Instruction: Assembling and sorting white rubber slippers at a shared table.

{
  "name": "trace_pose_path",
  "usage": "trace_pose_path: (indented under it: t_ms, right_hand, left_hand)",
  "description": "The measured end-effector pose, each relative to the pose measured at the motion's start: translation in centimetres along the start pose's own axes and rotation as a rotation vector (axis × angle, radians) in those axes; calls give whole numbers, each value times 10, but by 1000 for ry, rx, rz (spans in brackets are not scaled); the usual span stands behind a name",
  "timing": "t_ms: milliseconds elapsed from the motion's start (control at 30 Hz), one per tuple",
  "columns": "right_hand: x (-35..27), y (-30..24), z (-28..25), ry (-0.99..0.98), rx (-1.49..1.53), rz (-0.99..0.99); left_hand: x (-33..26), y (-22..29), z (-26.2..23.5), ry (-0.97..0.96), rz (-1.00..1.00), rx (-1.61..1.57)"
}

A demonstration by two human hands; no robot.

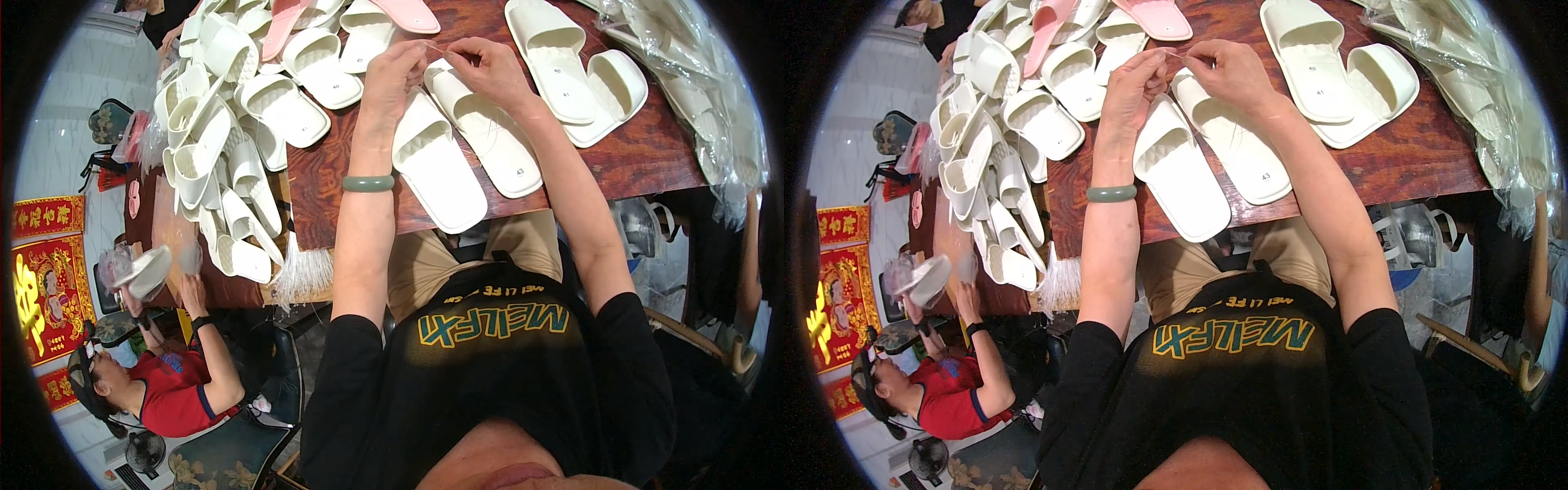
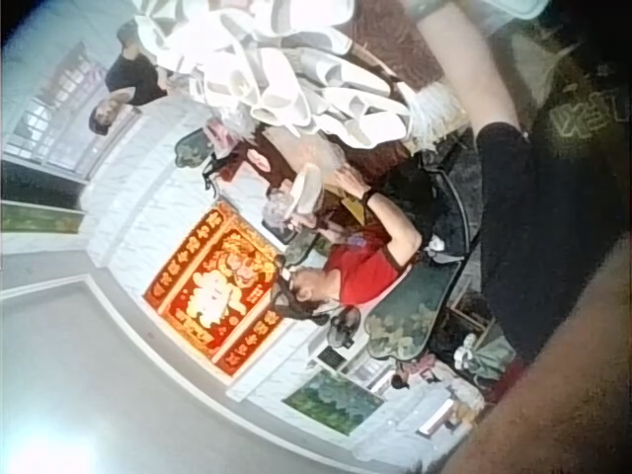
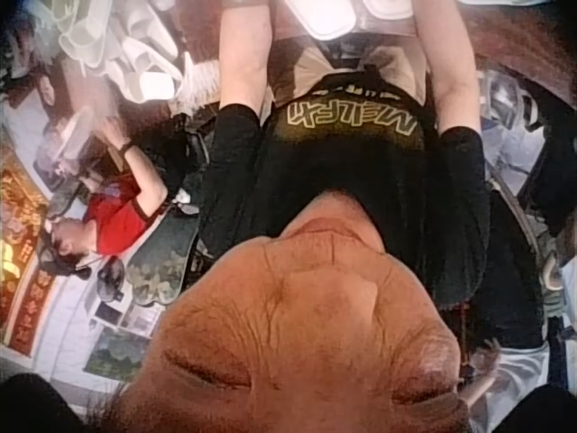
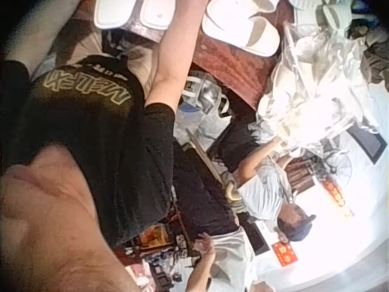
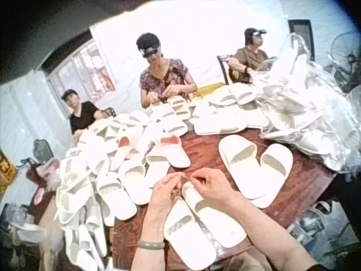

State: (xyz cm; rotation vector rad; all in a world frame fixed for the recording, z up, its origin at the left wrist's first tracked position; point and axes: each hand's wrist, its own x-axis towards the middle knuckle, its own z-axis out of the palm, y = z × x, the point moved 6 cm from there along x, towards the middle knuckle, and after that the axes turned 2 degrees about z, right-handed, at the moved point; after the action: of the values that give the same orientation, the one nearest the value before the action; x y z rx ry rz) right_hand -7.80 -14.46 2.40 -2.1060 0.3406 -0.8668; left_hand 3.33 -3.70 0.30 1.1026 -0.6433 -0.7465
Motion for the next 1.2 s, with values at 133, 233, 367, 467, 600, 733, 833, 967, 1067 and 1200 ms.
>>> trace_pose_path:
  t_ms: [133, 233, 367, 467, 600, 733, 833, 967, 1067, 1200]
  right_hand:
    - [-1, 0, -1, 11, -13, -5]
    - [-2, 0, -1, -4, -8, 21]
    - [-2, 0, -1, 2, 19, 52]
    - [0, 0, -2, -14, 13, 47]
    - [0, 6, 0, -56, -4, 78]
    - [3, 0, 0, -15, -73, 32]
    - [3, -1, 5, -104, 62, 43]
    - [2, 7, -2, 7, -40, 50]
    - [-1, 11, 9, -152, 133, 162]
    - [1, 6, 10, -118, 193, 120]
  left_hand:
    - [-2, 0, 1, 21, -16, -3]
    - [-2, -1, 1, 6, -18, -19]
    - [-3, -1, 5, -6, -10, 75]
    - [-2, -2, 5, 3, -10, 147]
    - [-2, -2, 9, 10, 9, 203]
    - [-2, -2, 1, 33, 5, 181]
    - [-8, 3, 8, 10, 23, 70]
    - [-4, 2, 12, -13, 53, 110]
    - [-8, 5, 10, -28, 31, 106]
    - [-7, 5, 10, -8, 18, 127]
